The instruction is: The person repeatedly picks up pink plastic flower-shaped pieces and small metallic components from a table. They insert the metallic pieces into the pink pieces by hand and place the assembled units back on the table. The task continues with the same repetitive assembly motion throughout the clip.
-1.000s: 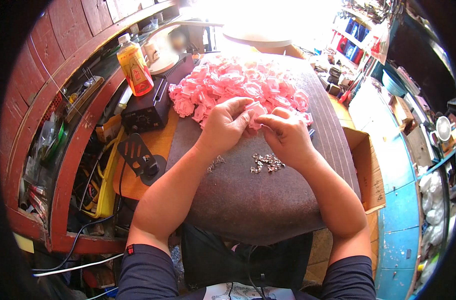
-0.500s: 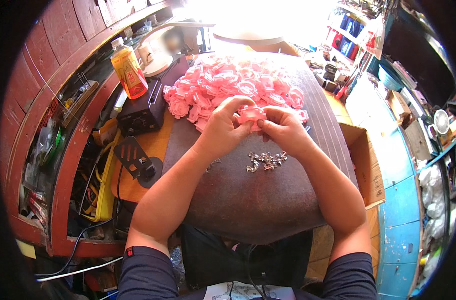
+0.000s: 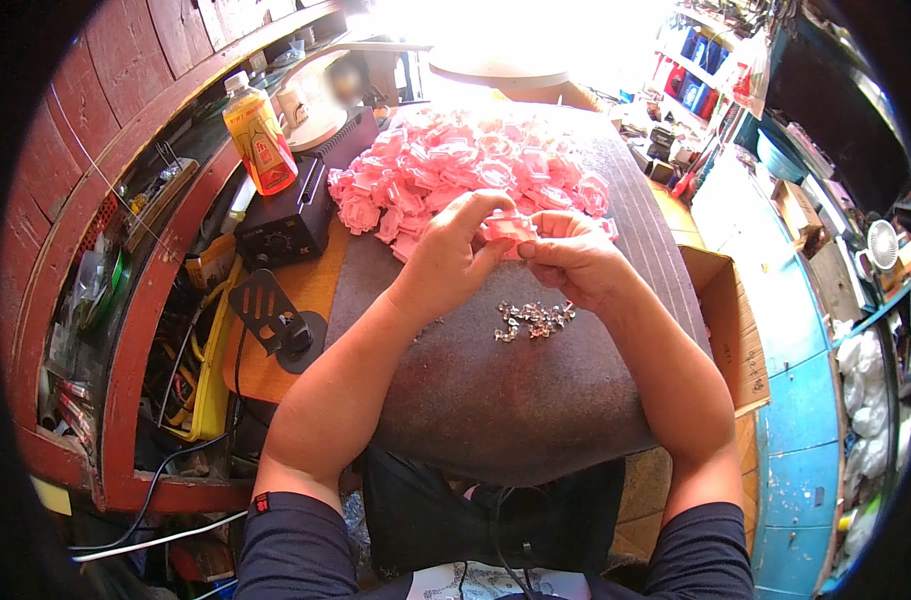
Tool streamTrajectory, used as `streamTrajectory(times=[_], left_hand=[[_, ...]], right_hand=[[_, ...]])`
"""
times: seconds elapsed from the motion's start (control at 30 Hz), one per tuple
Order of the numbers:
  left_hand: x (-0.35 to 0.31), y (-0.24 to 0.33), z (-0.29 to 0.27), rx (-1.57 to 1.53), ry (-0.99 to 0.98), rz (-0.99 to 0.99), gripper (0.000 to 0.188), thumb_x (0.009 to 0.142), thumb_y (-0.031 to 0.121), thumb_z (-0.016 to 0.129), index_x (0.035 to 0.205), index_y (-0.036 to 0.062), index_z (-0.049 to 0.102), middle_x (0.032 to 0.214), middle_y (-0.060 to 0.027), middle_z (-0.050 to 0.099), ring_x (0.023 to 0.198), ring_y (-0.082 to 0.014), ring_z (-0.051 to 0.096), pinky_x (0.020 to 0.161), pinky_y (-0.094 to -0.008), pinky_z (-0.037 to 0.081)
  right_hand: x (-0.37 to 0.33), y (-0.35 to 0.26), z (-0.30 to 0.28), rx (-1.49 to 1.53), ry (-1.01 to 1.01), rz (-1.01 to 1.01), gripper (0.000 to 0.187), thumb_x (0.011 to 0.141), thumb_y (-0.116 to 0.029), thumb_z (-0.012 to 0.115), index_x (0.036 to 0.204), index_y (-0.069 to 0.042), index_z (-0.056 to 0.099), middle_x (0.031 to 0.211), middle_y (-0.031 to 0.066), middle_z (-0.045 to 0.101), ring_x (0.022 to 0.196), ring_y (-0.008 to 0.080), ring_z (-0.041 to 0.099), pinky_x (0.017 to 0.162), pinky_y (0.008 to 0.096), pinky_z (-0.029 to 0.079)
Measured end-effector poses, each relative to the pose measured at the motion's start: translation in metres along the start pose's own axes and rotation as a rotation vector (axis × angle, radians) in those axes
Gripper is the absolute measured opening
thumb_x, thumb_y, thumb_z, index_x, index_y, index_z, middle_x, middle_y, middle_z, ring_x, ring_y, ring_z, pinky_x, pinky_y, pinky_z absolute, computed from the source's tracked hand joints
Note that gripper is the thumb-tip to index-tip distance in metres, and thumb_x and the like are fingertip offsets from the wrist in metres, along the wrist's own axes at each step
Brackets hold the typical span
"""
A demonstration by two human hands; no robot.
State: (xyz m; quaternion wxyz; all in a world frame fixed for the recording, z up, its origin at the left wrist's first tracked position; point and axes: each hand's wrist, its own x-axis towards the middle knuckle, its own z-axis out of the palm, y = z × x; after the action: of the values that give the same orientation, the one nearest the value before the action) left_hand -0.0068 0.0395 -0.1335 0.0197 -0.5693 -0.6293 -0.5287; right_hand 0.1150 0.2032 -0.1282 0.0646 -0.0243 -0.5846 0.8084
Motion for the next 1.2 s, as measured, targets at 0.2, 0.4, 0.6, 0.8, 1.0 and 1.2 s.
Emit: streamTrajectory(times=[0.2,0.4,0.6,0.8,1.0,1.2], left_hand=[[0.0,-0.004,0.0,0.026,0.016,0.031,0.037,0.089,0.003,0.068,0.123,0.0049,0.054,0.111,-0.0089,0.06,0.091,-0.0115,0.062,0.076,-0.0273,0.054],[0.002,0.002,0.004,-0.185,0.131,-0.239,0.051,0.091,0.011,0.07,0.135,0.0048,0.045,0.111,-0.0094,0.059,0.082,-0.0115,0.063,0.07,-0.0259,0.053],[0.002,-0.007,-0.003,-0.034,0.161,-0.226,0.048,0.09,0.009,0.069,0.132,0.0021,0.047,0.109,-0.0094,0.06,0.076,-0.0109,0.062,0.069,-0.0256,0.052],[0.005,-0.004,0.002,0.04,0.108,-0.221,0.034,0.088,0.007,0.07,0.119,-0.0002,0.059,0.1,-0.0078,0.063,0.073,-0.0093,0.06,0.069,-0.0258,0.051],[0.002,-0.006,0.001,0.077,0.063,-0.217,0.03,0.088,0.007,0.071,0.114,-0.0015,0.062,0.098,-0.0077,0.063,0.073,-0.0107,0.06,0.069,-0.0269,0.051],[0.003,-0.005,0.002,0.082,0.014,-0.23,0.03,0.088,0.01,0.071,0.114,-0.0033,0.062,0.1,-0.0099,0.065,0.075,-0.0114,0.062,0.07,-0.0279,0.052]], right_hand=[[0.001,0.008,0.002,-0.025,0.053,-0.071,0.018,0.085,-0.018,0.078,0.093,-0.005,0.067,0.078,0.0003,0.067,0.053,0.0031,0.047,0.046,0.0194,0.031],[0.003,-0.001,-0.016,-0.094,0.271,-0.197,0.008,0.092,-0.012,0.062,0.092,-0.004,0.064,0.067,0.0021,0.06,0.049,0.0096,0.051,0.044,0.0226,0.038],[0.002,-0.038,-0.057,0.011,0.596,-0.681,0.039,0.092,-0.037,0.068,0.109,-0.002,0.063,0.081,0.0057,0.065,0.072,0.0164,0.061,0.063,0.0291,0.045],[0.006,-0.012,-0.126,-1.678,0.73,-0.023,0.053,0.084,-0.05,0.065,0.094,0.002,0.069,0.097,0.0234,0.068,0.085,0.0354,0.064,0.08,0.0434,0.049],[0.013,-0.009,-0.126,-1.427,0.532,0.034,0.042,0.083,-0.041,0.067,0.086,0.001,0.069,0.085,0.022,0.068,0.081,0.0343,0.063,0.077,0.0434,0.049],[0.004,-0.025,-0.136,-1.349,0.749,-0.22,0.033,0.084,-0.031,0.071,0.08,0.002,0.068,0.071,0.0123,0.067,0.062,0.0217,0.062,0.062,0.0375,0.049]])
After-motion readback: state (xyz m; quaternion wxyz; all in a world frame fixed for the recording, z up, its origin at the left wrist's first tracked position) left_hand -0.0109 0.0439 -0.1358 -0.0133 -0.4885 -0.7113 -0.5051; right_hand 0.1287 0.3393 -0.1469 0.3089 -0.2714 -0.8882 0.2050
